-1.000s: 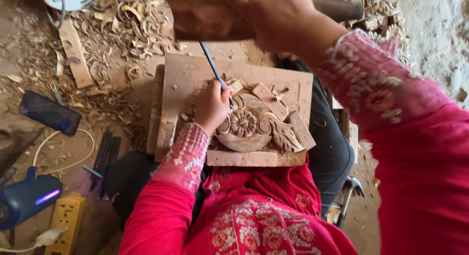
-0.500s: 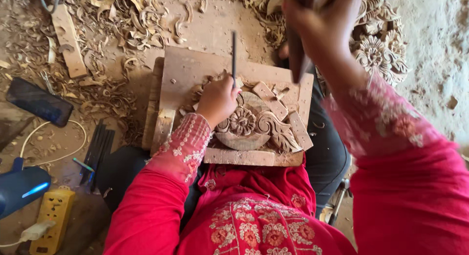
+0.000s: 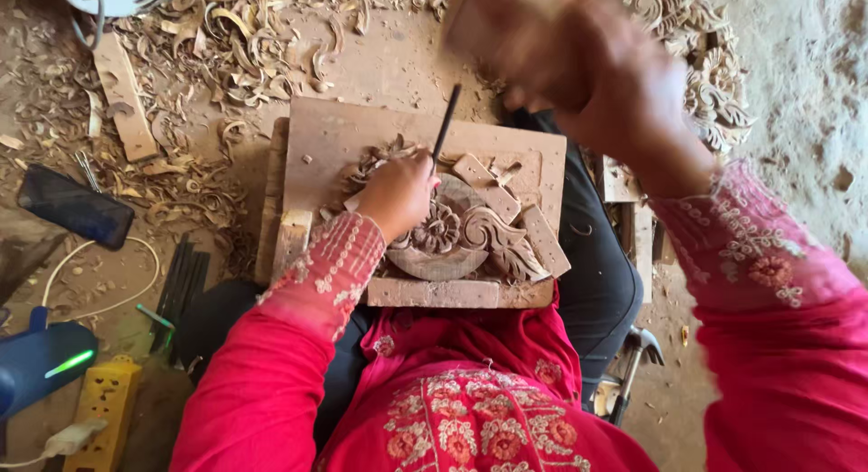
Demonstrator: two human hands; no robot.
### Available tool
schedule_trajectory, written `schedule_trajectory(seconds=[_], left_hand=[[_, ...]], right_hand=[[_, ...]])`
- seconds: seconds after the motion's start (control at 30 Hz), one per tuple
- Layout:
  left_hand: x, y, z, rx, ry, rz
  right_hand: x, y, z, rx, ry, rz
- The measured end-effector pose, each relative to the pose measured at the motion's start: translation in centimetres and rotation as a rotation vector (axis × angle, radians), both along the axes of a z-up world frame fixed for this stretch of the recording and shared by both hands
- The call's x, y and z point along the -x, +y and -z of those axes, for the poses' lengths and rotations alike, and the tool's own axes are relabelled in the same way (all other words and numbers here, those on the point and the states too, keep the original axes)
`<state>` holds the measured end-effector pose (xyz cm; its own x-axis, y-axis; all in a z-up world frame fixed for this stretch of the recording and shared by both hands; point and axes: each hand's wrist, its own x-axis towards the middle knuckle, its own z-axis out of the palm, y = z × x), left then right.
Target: The person carves a floral design into a wooden block using a chisel and a wooden mallet. They repeatedly strike the chisel to shape the wood, occasionally adjusting the block's position and clearing away wood shavings.
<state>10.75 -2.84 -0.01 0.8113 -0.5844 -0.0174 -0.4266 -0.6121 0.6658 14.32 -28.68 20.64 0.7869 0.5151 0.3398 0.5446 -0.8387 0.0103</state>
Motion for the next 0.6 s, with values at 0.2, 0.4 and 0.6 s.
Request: schedule_trajectory(seconds=[0.2,0.4,0.6], left_hand=[[-1.0,0.0,1.0,0.064,-0.035,0.018],[2.5,2.3,-1.5,0.169,0.103,-0.116],[9.5,9.6,-3.7,0.213,0.24,-0.325]], right_hand=[[0.4,0.7,2.0,0.088,0.475,0.285],[5.9,-2.1,4.2,-0.532,0.217,0.234],[20.1,-5.5,5.9,-0.411,0.637,0.701]])
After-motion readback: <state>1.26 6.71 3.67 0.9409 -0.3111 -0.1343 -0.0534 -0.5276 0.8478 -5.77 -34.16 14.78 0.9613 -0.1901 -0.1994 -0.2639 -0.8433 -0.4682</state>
